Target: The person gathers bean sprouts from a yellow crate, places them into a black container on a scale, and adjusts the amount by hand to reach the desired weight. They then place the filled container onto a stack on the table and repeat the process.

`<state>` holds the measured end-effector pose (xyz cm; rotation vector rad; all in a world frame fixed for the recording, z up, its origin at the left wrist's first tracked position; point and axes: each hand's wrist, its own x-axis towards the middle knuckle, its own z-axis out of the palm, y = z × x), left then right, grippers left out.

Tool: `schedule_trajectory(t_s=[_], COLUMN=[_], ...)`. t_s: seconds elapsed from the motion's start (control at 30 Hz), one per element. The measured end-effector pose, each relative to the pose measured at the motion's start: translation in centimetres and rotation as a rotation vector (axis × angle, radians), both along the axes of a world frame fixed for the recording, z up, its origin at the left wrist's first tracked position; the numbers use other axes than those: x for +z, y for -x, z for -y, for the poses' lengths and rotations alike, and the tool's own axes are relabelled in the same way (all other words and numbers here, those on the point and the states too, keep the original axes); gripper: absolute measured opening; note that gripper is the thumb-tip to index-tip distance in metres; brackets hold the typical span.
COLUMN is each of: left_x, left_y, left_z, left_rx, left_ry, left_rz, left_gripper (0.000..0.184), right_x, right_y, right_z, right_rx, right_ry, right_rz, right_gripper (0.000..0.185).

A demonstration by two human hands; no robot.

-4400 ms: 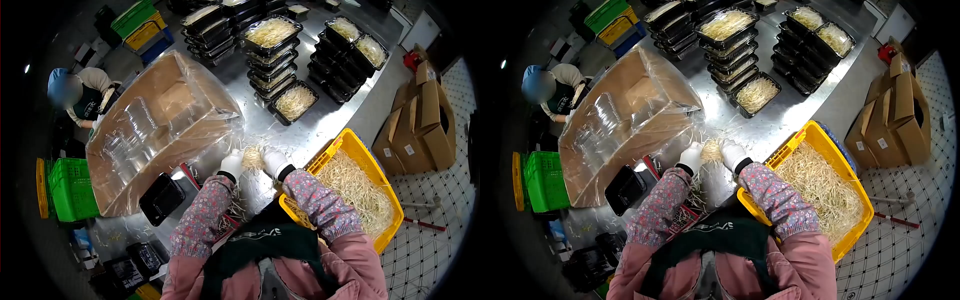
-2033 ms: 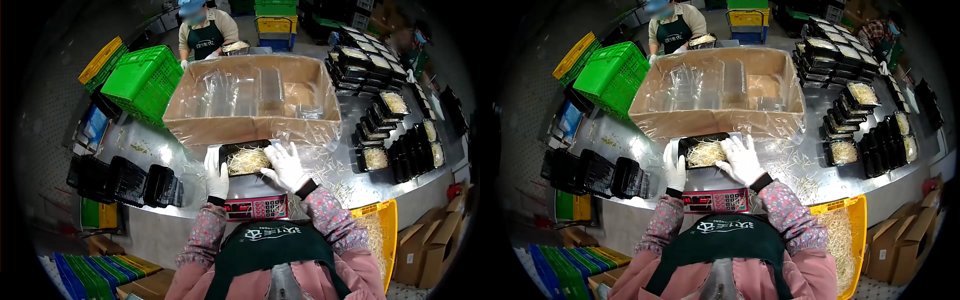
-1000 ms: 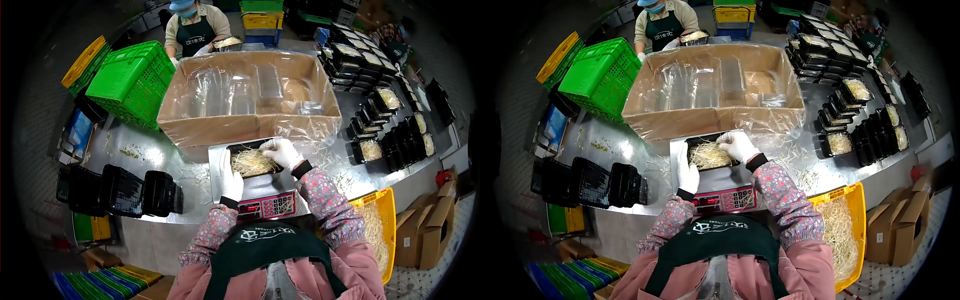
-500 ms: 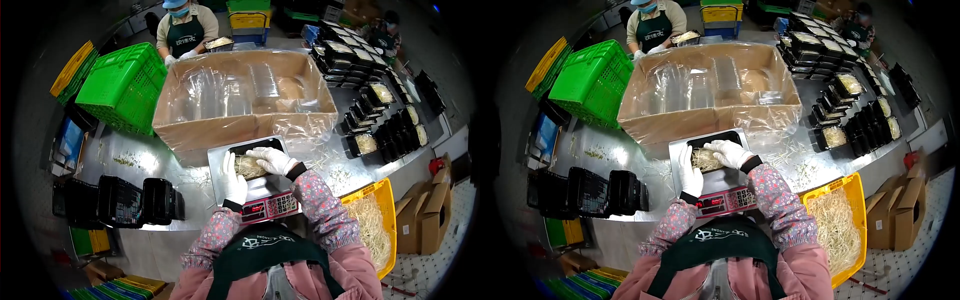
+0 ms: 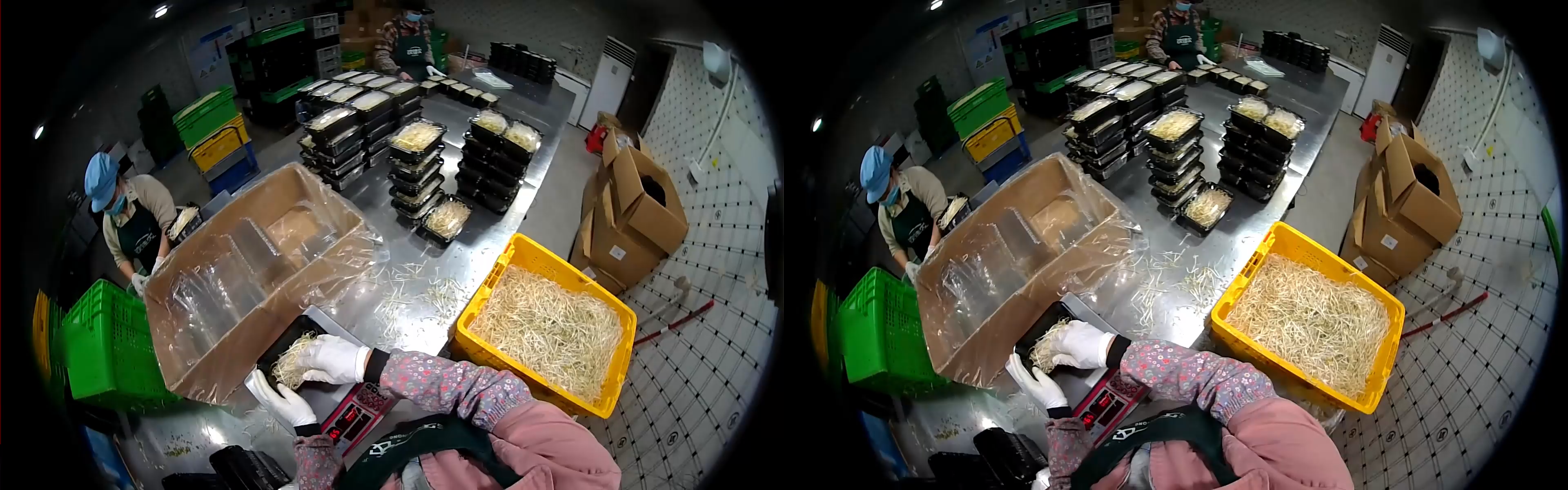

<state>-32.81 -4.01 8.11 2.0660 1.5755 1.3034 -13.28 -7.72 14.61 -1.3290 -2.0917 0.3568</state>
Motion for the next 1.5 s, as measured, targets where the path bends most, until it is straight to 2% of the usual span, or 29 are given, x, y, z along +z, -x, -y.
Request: schedule_trajectory(t_s=[0.07,0.1,0.17,0.23,0.3,0.37,0.43,0.5,0.63,0.7,0.77,0.87,0.9,0.97,1.03,1.1,1.13,1.17,1.23,1.27,1.3,1.33,1.37,1.4,1.43,1.5], left_x=[-0.3,1.6,3.0,4.2,5.8,5.7,5.4,4.9,0.9,-2.3,-4.5,-8.4,-9.3,-8.9,-10.0,-11.4,-11.5,-11.7,-11.8,-10.8,-9.2,-9.7,-8.0,-5.7,-4.2,-4.8], left_y=[-0.2,-0.7,-2.4,-5.1,-10.0,-15.0,-20.0,-24.3,-32.6,-36.1,-39.4,-44.6,-46.5,-49.5,-51.5,-52.3,-52.2,-51.6,-48.7,-46.4,-44.3,-42.4,-41.2,-41.4,-42.0,-45.6], left_z=[0.0,0.9,1.6,2.5,5.4,8.2,11.7,14.8,18.5,19.9,21.0,22.3,22.9,25.0,26.5,27.3,27.5,27.5,27.2,27.0,26.2,25.0,24.0,23.3,22.6,21.1], left_rx=[0.009,0.026,-0.042,-0.133,-0.321,-0.556,-0.817,-1.044,-1.467,-1.594,-1.631,-1.689,-1.709,-1.632,-1.517,-1.466,-1.484,-1.5,-1.677,-1.811,-1.962,-2.092,-2.216,-2.263,-2.315,-2.235], left_ry=[-0.089,-0.105,-0.131,-0.224,-0.108,-0.002,0.122,0.301,0.317,0.393,0.458,0.336,0.378,0.36,0.328,0.355,0.371,0.392,0.31,0.286,0.274,0.325,0.417,0.463,0.519,0.606], left_rz=[0.066,0.081,0.215,0.188,0.37,0.447,0.406,0.241,-0.243,-0.483,-0.748,-0.875,-0.883,-0.956,-0.901,-0.83,-0.874,-0.926,-0.778,-0.705,-0.763,-0.824,-0.808,-0.851,-0.902,-0.929], left_gripper=[0.051,0.051,0.053,0.053,0.053,0.056,0.063,0.069,0.077,0.085,0.093,0.105,0.108,0.116,0.126,0.124,0.118,0.112,0.051,0.034,0.033,0.032,0.036,0.039,0.042,0.047], right_x=[-0.6,-0.3,-0.7,-3.3,-6.0,-6.0,-8.7,-8.5,-8.4,-9.2,-8.9,-10.4,-8.5,-10.3,-12.2,-12.1,-11.2,-11.5,-14.3,-15.3,-16.7,-14.1,-14.6,-12.2,-11.8,-10.1], right_y=[-2.7,-4.7,-8.0,-10.4,-11.4,-11.8,-12.9,-14.8,-21.0,-24.8,-28.1,-32.5,-33.6,-36.6,-38.9,-39.3,-38.8,-37.6,-34.1,-32.2,-28.8,-26.5,-25.5,-25.5,-26.0,-29.7], right_z=[2.0,3.5,8.1,13.1,18.5,24.8,30.7,36.4,47.4,51.8,55.3,55.9,54.2,50.7,46.6,43.7,42.5,41.6,41.0,40.8,41.7,43.0,44.1,45.5,46.1,46.4], right_rx=[-0.125,-0.166,-0.336,-0.471,-0.535,-0.552,-0.516,-0.64,-1.202,-1.497,-1.647,-1.597,-1.523,-1.386,-1.324,-1.416,-1.37,-1.328,-1.271,-1.149,-1.117,-1.047,-0.89,-0.767,-0.75,-0.842], right_ry=[-0.18,-0.184,-0.103,0.02,0.086,0.306,0.254,0.269,0.162,0.126,0.306,0.425,0.525,0.669,0.787,0.876,1.013,0.991,0.717,0.8,0.642,0.619,0.627,0.637,0.611,0.497], right_rz=[-0.049,-0.082,-0.201,-0.282,-0.293,-0.291,-0.365,-0.453,-0.544,-0.502,-0.167,0.067,0.03,0.052,0.082,0.089,0.108,0.206,0.19,0.049,0.099,-0.012,-0.095,-0.133,-0.262,-0.316], right_gripper=[0.028,0.028,0.027,0.027,0.028,0.028,0.028,0.025,0.023,0.028,0.045,0.067,0.069,0.076,0.09,0.101,0.107,0.1,0.053,0.042,0.042,0.04,0.041,0.042,0.042,0.041])
